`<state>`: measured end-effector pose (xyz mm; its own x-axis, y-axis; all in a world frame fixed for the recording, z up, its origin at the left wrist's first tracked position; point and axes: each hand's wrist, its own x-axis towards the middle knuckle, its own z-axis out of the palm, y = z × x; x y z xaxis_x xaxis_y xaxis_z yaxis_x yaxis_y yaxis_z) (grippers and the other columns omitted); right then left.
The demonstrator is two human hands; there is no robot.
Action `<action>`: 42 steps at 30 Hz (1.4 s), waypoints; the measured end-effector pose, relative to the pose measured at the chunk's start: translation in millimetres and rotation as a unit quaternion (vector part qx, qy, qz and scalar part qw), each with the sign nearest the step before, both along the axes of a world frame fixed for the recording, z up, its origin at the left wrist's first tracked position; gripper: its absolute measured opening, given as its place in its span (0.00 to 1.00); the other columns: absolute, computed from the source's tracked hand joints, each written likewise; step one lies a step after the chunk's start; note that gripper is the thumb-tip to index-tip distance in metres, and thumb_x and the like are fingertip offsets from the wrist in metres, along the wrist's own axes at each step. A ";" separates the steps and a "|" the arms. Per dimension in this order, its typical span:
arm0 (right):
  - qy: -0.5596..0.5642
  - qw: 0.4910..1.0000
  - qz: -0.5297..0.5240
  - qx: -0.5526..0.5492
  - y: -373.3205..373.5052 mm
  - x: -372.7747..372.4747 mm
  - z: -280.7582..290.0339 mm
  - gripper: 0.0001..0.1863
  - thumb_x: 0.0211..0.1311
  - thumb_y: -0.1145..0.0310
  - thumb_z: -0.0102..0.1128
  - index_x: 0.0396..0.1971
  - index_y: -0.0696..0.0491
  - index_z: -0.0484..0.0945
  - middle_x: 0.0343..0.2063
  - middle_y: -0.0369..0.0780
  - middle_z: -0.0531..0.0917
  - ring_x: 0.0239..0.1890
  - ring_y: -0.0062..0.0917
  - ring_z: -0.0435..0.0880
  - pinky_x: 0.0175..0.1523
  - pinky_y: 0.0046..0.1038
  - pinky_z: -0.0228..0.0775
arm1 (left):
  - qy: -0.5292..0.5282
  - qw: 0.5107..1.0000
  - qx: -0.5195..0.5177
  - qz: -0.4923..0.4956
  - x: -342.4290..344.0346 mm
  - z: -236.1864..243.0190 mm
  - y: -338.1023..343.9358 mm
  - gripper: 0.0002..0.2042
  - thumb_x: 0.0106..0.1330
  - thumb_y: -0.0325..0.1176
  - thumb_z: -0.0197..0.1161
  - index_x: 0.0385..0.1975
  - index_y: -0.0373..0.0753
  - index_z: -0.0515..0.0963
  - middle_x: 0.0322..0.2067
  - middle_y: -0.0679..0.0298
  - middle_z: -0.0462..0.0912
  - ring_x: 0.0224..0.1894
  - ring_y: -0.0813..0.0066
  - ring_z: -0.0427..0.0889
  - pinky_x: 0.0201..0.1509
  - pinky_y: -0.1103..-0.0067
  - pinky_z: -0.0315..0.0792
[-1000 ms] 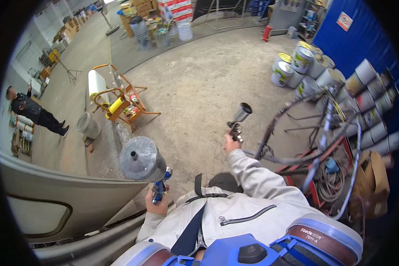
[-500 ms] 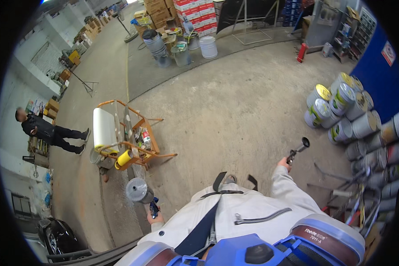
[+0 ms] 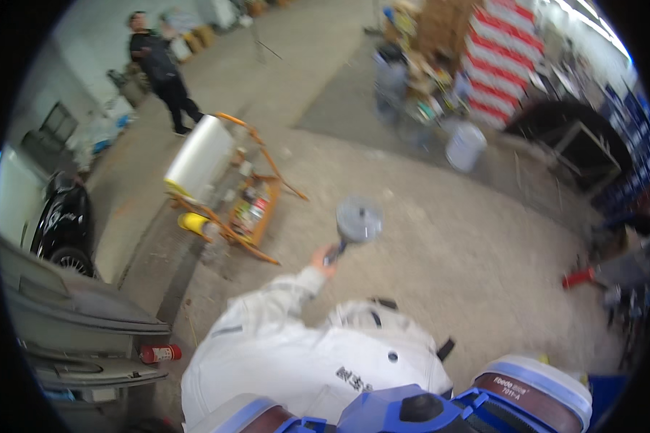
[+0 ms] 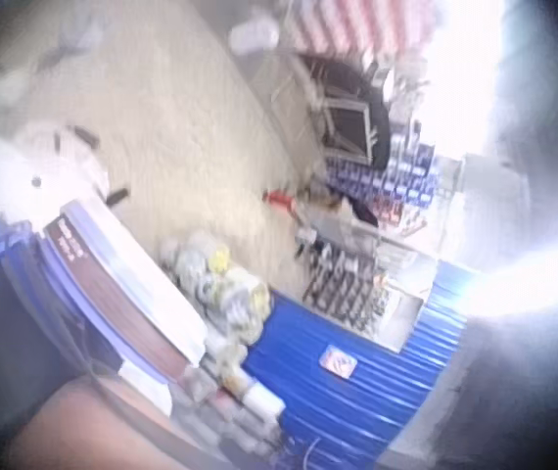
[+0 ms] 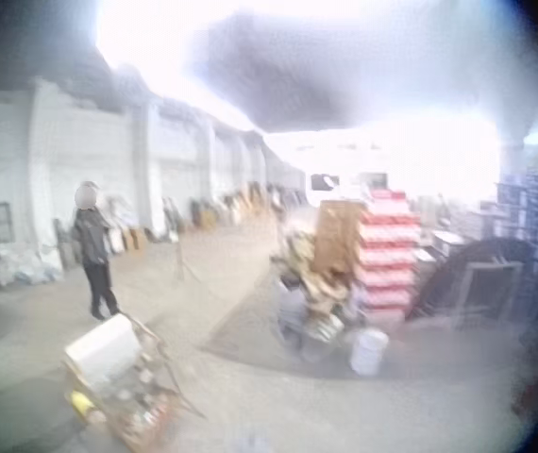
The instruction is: The person sprays paint onto a car's hood using a spray gun, then walks to a workbench to clean the gun and prepare a new paint mixture. The person pours liquid into the spray gun cup and stirs it with a stick.
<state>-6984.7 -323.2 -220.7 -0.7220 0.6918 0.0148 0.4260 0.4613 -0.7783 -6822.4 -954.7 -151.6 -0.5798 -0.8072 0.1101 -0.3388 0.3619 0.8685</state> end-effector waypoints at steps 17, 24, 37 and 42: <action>0.022 0.992 -0.072 -0.096 213.5 -401.7 51.6 0.15 0.67 0.65 0.65 0.49 0.57 0.85 0.38 0.37 0.88 0.38 0.24 0.84 0.44 0.27 0.76 | 0.070 0.994 0.024 0.085 -630.1 309.4 -20.5 0.08 0.58 0.23 0.67 0.37 0.37 0.84 0.31 0.65 0.89 0.22 0.80 0.80 0.21 0.80 0.69; 0.161 0.966 -0.001 -0.201 268.0 -622.7 97.4 0.12 0.68 0.70 0.64 0.48 0.56 0.86 0.37 0.35 0.87 0.37 0.21 0.82 0.43 0.24 0.75 | 0.275 0.955 0.108 0.015 -778.4 213.6 166.8 0.10 0.63 0.19 0.64 0.44 0.34 0.84 0.35 0.61 0.88 0.33 0.76 0.84 0.37 0.80 0.75; 0.034 0.986 -0.093 -0.131 440.0 -841.3 131.4 0.19 0.61 0.71 0.65 0.53 0.54 0.85 0.36 0.38 0.88 0.39 0.19 0.83 0.47 0.26 0.76 | 0.043 0.865 0.132 -0.482 -1215.0 59.7 608.4 0.19 0.57 0.16 0.54 0.49 0.29 0.80 0.41 0.57 0.86 0.44 0.68 0.85 0.56 0.73 0.77; 0.008 0.956 -0.226 -0.185 503.8 -857.6 129.9 0.21 0.61 0.74 0.63 0.56 0.55 0.84 0.39 0.33 0.86 0.40 0.17 0.81 0.47 0.25 0.74 | 0.061 0.673 -0.037 -0.737 -1428.0 118.8 789.6 0.17 0.60 0.19 0.62 0.50 0.33 0.82 0.47 0.51 0.87 0.50 0.60 0.86 0.56 0.69 0.77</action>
<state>-7842.3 180.6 -90.8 -0.3498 0.8930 -0.2830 0.5031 -0.0757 -0.8609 -8250.4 -165.1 -32.7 -0.7276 0.6437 0.2371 0.5068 0.2714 0.8182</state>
